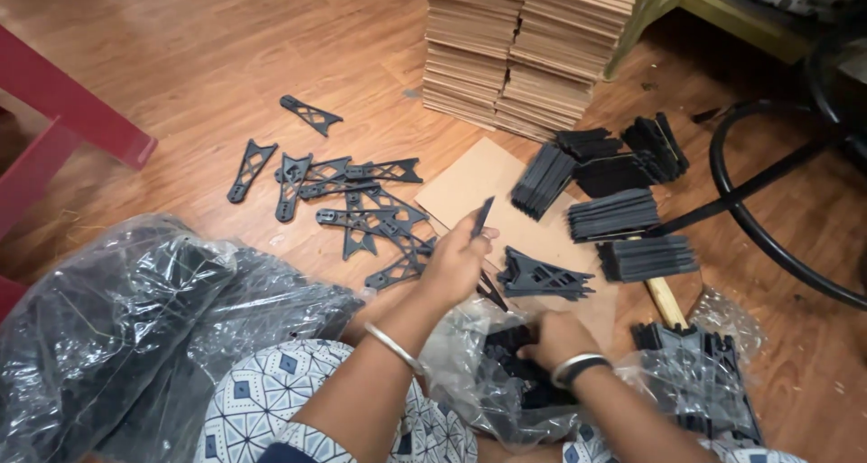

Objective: Assembling small black plastic frame components and applying circular stickers.

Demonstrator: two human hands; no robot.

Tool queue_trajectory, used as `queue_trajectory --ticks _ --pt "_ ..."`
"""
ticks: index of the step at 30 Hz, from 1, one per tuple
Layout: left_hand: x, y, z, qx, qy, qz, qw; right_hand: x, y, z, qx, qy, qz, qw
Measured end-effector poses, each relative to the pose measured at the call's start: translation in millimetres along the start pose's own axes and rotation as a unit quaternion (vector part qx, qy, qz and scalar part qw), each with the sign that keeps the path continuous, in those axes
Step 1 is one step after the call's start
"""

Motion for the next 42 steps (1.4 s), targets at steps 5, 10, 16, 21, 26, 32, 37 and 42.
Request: queue_trajectory --ticks 5,10,16,21,26,32,37,42 --pt "-1 24 -9 0.315 -0.086 -0.093 0.941 -2 4 1 -0.003 0.043 0.047 0.998" --pt "10 36 0 0.314 -0.128 -0.151 0.929 4 -9 7 -0.023 0.078 -0.001 0.997" --pt "10 49 -32 0.297 -0.165 -0.164 0.926 27 -78 34 -0.189 0.126 0.062 0.972" --pt "23 87 -51 0.335 -0.122 -0.201 0.912 66 -150 26 -0.657 -0.158 0.224 0.702" --pt "37 98 -46 0.282 -0.190 -0.228 0.912 55 -135 8 -0.723 -0.227 0.206 0.619" --pt "33 100 -46 0.326 -0.190 -0.207 0.903 43 -121 -15 -0.733 -0.154 0.170 0.640" --pt "26 96 -30 0.277 -0.056 -0.203 0.937 33 -109 -8 -0.703 -0.155 0.168 0.673" --pt "32 81 -7 0.273 -0.133 -0.157 0.940 29 -107 -11 -0.728 -0.137 0.136 0.658"
Point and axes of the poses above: each hand's wrist, its own x-axis away from the middle knuckle, its own y-axis out of the palm, z = x × y, the point moved 10 cm from there along -x, towards the middle knuckle, and after that the axes turned 8 degrees about -z, right-handed, at the moved point
